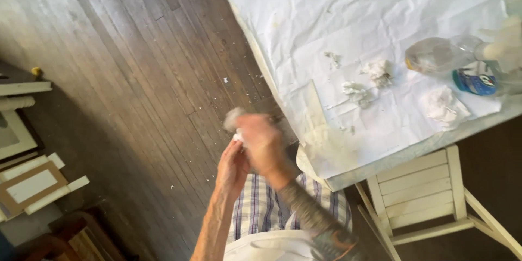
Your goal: Cleaning glass panes with spray and paper towels and inserting them into wooden frames.
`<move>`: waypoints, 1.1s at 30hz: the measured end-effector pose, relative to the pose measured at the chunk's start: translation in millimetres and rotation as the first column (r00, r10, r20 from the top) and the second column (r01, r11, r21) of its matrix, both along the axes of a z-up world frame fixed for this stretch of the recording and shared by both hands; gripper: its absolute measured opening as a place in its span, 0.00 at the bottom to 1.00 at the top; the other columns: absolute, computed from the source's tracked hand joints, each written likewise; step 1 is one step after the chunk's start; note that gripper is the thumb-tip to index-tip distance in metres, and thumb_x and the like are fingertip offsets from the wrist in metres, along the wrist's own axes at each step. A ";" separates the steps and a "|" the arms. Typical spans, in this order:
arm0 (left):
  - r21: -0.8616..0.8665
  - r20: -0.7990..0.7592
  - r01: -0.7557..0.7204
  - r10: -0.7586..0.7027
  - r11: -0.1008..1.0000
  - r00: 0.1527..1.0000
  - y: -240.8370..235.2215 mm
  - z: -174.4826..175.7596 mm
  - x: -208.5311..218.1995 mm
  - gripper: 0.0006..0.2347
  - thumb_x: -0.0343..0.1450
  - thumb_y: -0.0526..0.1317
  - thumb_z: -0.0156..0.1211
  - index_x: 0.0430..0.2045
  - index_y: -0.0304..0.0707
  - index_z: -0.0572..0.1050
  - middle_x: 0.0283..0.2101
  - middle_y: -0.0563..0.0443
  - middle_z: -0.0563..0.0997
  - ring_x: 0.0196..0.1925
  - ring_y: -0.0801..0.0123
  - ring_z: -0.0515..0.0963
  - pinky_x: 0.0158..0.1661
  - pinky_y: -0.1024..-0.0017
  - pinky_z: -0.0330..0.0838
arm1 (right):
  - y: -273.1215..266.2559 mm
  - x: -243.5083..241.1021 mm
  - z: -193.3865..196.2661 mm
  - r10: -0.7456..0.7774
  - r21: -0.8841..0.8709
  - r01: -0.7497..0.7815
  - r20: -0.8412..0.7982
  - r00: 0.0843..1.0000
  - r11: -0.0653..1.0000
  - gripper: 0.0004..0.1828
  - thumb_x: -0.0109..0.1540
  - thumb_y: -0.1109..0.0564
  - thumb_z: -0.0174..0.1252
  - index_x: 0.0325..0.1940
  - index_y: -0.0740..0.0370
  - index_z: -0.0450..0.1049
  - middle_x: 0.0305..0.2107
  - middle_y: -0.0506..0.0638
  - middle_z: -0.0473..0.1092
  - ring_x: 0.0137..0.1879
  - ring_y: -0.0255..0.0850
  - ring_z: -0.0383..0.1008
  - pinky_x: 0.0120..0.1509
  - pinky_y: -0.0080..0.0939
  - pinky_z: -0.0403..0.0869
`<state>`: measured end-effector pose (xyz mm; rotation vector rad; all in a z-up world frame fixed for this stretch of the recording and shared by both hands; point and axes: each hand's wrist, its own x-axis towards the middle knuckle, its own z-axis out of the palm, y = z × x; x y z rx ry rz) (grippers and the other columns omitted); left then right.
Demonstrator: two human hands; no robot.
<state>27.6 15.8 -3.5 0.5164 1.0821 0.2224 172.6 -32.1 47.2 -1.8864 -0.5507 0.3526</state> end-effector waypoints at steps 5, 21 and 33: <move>-0.032 0.006 -0.039 0.040 0.999 0.999 -4.5 -80.8 -53.3 0.14 0.78 0.40 0.49 0.56 0.41 0.76 0.49 0.55 0.82 0.48 0.65 0.80 0.47 0.59 0.79 | 1.5 3.1 51.7 -0.032 0.249 0.122 -0.336 0.941 0.961 0.12 0.59 0.68 0.64 0.45 0.59 0.83 0.40 0.54 0.79 0.49 0.45 0.80 0.56 0.41 0.80; -0.136 0.102 -0.003 0.017 0.991 0.995 1.9 -46.7 -36.0 0.12 0.78 0.41 0.46 0.48 0.48 0.79 0.42 0.65 0.82 0.50 0.69 0.81 0.50 0.62 0.74 | -8.8 -47.7 31.6 0.187 0.185 -0.149 -0.211 0.959 0.971 0.09 0.60 0.61 0.67 0.43 0.49 0.85 0.45 0.42 0.80 0.52 0.38 0.80 0.60 0.34 0.77; -0.141 0.058 0.016 -0.008 0.990 0.998 12.5 -18.0 -27.9 0.12 0.78 0.40 0.44 0.50 0.47 0.77 0.46 0.58 0.85 0.53 0.66 0.82 0.53 0.59 0.75 | -57.3 -0.3 -54.0 -0.214 -0.048 0.208 -0.258 0.942 0.977 0.10 0.62 0.62 0.65 0.47 0.56 0.82 0.43 0.53 0.79 0.51 0.46 0.79 0.53 0.45 0.79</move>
